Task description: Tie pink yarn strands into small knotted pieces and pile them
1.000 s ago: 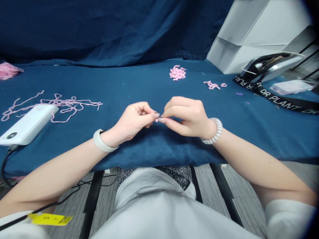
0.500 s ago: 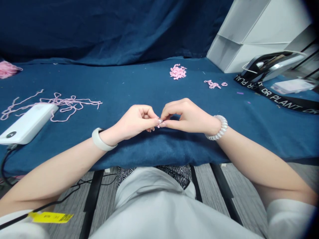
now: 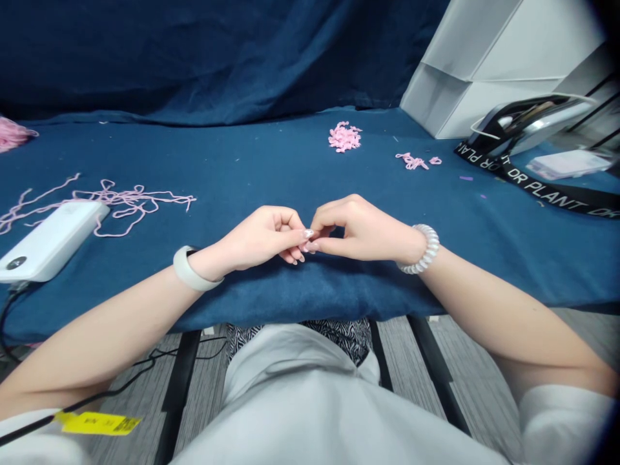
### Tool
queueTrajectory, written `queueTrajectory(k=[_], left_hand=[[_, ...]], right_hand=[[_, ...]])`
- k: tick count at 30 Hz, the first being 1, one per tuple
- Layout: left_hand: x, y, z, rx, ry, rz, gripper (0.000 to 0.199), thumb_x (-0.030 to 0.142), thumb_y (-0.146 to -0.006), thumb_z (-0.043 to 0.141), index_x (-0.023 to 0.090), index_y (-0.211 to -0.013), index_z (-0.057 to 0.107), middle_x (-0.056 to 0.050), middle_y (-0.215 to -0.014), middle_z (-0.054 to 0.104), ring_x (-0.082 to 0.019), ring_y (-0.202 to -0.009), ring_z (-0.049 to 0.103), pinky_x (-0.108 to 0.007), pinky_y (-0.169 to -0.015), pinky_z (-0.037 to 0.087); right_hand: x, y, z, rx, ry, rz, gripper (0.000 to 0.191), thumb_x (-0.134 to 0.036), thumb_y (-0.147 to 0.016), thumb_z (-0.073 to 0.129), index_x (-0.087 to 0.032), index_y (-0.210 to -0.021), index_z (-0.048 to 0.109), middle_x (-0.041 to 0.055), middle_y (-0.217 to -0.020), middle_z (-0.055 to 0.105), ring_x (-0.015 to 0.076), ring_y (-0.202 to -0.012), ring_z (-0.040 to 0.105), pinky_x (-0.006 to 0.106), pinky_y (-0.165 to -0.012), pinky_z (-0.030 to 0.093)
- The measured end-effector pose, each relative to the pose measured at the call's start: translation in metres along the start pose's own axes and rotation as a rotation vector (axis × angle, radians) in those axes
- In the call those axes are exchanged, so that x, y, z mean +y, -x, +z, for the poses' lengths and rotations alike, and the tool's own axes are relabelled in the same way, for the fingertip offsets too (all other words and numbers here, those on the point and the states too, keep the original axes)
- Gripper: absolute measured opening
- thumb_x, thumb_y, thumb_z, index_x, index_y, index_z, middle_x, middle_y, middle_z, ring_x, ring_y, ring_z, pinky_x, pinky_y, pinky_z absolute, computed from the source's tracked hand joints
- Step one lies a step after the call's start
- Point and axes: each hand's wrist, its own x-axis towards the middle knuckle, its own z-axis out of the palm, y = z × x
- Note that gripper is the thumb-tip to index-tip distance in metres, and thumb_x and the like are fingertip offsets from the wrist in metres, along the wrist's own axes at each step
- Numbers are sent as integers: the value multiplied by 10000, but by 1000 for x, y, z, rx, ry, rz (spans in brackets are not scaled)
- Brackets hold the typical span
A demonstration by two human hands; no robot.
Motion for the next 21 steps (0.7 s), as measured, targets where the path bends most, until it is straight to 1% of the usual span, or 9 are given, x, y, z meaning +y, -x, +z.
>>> queueTrajectory(k=[2, 4, 7, 9, 11, 14, 17, 21], left_hand=[[-1, 0, 0, -16, 4, -26, 238, 267, -749, 728, 111, -711, 553, -46, -644, 688, -115, -570, 666, -191, -554, 555], [-1, -1, -1, -19, 57, -51, 252, 319, -776, 689, 122, -737, 536, -58, -653, 689, -138, -570, 674, -221, -554, 562], [0, -1, -1, -20, 191, -107, 256, 415, -848, 532, 168, -846, 466, -69, -626, 687, -177, -531, 670, -266, -515, 549], [3, -1, -1, -36, 223, -163, 269, 461, -874, 431, 198, -919, 402, -75, -599, 681, -206, -523, 673, -285, -501, 539], [6, 0, 0, -49, 193, -226, 307, 508, -895, 344, 211, -971, 358, -80, -576, 673, -219, -517, 670, -289, -494, 531], [10, 1, 2, -48, 118, -295, 408, 591, -903, 262, 210, -1030, 331, -83, -550, 658, -226, -499, 660, -295, -491, 526], [9, 2, 3, -31, 70, -314, 511, 664, -880, 249, 201, -1083, 327, -84, -543, 650, -235, -491, 653, -311, -491, 530], [7, 1, 3, -28, 53, -322, 586, 704, -866, 227, 191, -1128, 332, -83, -540, 643, -232, -488, 647, -302, -485, 528]], right_hand=[[-1, 0, 0, -41, 20, 10, 155, -245, -846, 611, -102, -800, 649, 52, -769, 658, 116, -679, 578, 233, -658, 418], [-3, 0, 1, -81, 54, 8, 136, -222, -855, 579, -100, -826, 630, 58, -795, 644, 122, -693, 564, 239, -668, 414], [-7, 0, 3, -163, 118, 8, 122, -181, -867, 517, -106, -875, 612, 61, -849, 634, 127, -699, 546, 248, -662, 396], [-10, 0, 6, -233, 157, 20, 143, -190, -889, 485, -116, -912, 606, 62, -884, 632, 137, -709, 548, 259, -655, 386], [-12, 0, 10, -288, 194, 26, 175, -218, -917, 454, -129, -924, 604, 64, -899, 629, 151, -722, 553, 276, -666, 386], [-14, -1, 17, -325, 221, 14, 211, -225, -935, 417, -142, -900, 608, 59, -875, 623, 162, -722, 553, 296, -691, 389], [-14, -2, 22, -333, 211, -7, 215, -204, -926, 414, -143, -898, 618, 59, -860, 623, 165, -726, 556, 299, -698, 392], [-10, -2, 25, -338, 175, -46, 227, -197, -921, 427, -139, -938, 646, 71, -881, 629, 172, -766, 568, 290, -705, 398]])
